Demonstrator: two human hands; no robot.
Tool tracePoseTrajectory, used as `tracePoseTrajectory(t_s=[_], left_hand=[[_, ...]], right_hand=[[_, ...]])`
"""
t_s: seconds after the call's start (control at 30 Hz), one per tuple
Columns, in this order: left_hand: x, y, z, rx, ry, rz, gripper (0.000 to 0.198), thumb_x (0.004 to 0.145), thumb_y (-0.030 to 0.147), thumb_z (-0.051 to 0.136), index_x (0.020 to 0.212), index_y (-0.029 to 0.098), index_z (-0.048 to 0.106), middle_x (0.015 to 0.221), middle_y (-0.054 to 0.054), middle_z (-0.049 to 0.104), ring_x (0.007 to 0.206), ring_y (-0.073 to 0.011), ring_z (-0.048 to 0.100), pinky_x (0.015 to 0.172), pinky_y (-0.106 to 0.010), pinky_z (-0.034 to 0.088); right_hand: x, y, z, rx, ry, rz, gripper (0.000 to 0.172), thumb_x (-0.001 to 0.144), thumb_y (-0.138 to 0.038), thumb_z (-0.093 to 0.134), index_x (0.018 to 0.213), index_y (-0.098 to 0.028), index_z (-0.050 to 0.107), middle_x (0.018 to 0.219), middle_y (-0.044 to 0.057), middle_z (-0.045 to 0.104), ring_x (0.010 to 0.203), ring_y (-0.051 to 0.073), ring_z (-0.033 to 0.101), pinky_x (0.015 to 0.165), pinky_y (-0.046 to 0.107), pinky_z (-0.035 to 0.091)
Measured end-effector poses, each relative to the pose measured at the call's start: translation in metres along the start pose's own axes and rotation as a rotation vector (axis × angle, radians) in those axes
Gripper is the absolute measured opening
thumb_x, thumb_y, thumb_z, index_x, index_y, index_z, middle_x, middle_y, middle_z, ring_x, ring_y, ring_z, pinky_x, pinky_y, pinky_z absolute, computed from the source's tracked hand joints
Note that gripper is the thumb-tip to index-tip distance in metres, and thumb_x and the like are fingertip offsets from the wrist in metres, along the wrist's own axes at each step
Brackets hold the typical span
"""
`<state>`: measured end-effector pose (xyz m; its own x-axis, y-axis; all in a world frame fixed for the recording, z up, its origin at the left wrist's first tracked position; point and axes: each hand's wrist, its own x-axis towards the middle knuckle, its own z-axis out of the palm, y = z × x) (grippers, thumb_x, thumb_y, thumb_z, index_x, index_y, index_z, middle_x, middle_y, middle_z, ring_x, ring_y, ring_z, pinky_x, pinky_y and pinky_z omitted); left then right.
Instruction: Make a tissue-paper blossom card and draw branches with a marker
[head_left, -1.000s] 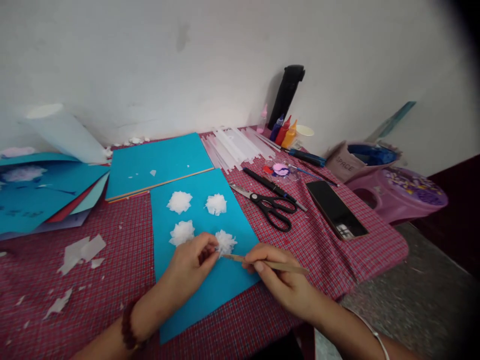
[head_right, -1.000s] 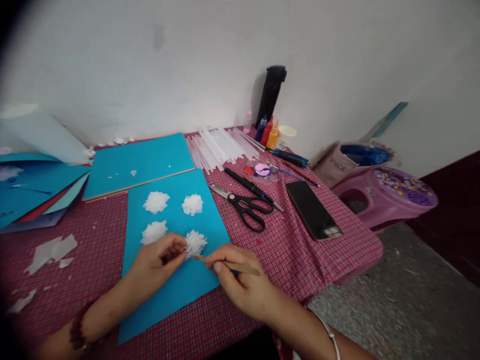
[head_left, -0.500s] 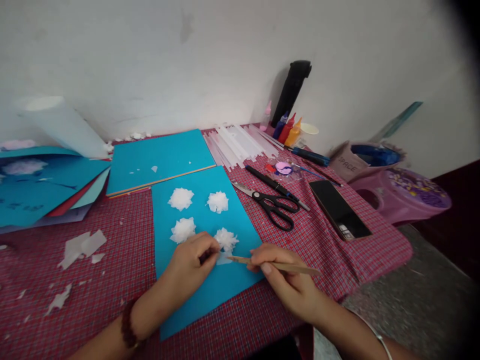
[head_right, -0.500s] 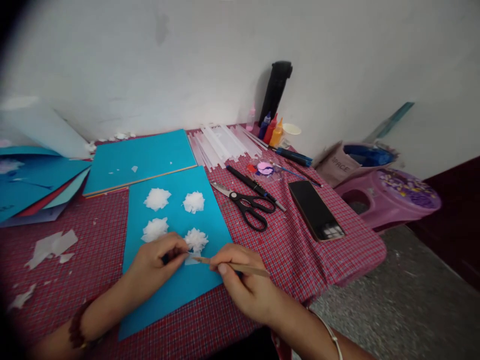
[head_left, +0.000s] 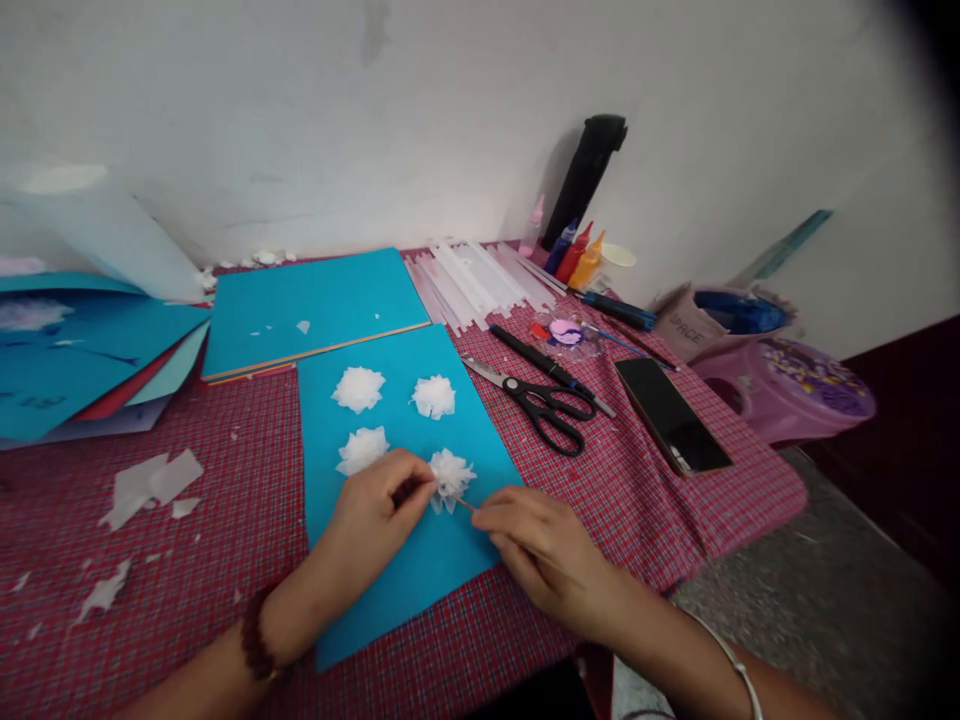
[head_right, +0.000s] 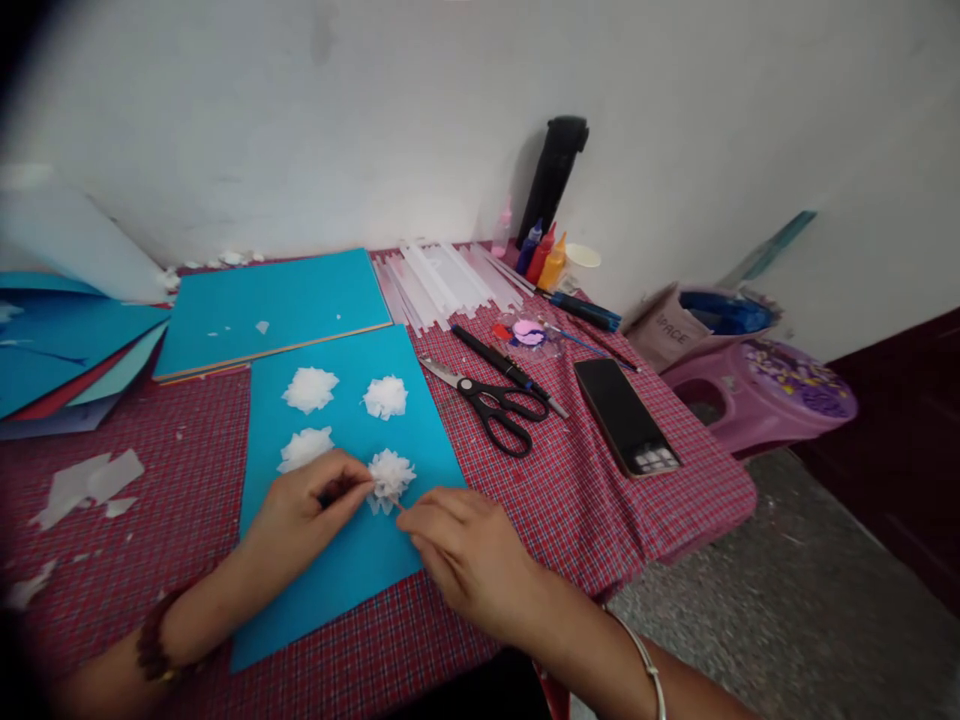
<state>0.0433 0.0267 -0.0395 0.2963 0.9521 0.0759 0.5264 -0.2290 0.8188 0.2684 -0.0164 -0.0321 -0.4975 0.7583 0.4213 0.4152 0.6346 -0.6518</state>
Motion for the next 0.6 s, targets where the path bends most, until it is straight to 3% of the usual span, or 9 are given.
tracePoseTrajectory(t_s=[0.2,0.33,0.47,0.6], left_hand=[[-0.003,-0.002,-0.004,-0.063,0.019,-0.063,0.020,0.090,0.036,0.051,0.079,0.022,0.061,0.069,0.003,0.059,0.062,-0.0130,0.055,0.056,-0.024,0.044],[-0.006,-0.001,-0.004,-0.080,0.013,-0.061,0.017,0.091,0.033,0.052,0.081,0.022,0.062,0.074,0.002,0.061,0.066,-0.0131,0.058,0.060,-0.024,0.046],[-0.005,0.003,-0.006,-0.038,0.002,0.012,0.016,0.094,0.027,0.049,0.085,0.024,0.061,0.078,0.002,0.062,0.070,-0.0117,0.060,0.062,-0.023,0.047],[-0.012,0.005,-0.009,0.040,0.012,0.178,0.027,0.100,0.031,0.042,0.077,0.024,0.054,0.068,0.003,0.057,0.062,-0.0116,0.056,0.057,-0.023,0.046]], right_hand=[[0.001,-0.004,0.000,-0.285,-0.094,-0.160,0.028,0.104,-0.023,0.032,0.112,-0.018,0.058,0.093,0.011,0.071,0.083,0.022,0.067,0.070,0.033,0.057],[-0.002,-0.007,-0.003,-0.222,-0.083,-0.136,0.027,0.103,-0.019,0.033,0.113,-0.019,0.058,0.092,0.010,0.069,0.083,0.021,0.066,0.071,0.033,0.057],[-0.014,-0.002,-0.011,0.261,0.073,0.129,0.025,0.102,-0.019,0.039,0.119,-0.025,0.057,0.092,0.006,0.066,0.080,0.017,0.065,0.071,0.030,0.056],[-0.019,0.006,-0.014,0.736,0.270,0.514,0.023,0.104,-0.031,0.042,0.105,-0.030,0.065,0.081,0.001,0.067,0.065,0.012,0.063,0.061,0.023,0.054]])
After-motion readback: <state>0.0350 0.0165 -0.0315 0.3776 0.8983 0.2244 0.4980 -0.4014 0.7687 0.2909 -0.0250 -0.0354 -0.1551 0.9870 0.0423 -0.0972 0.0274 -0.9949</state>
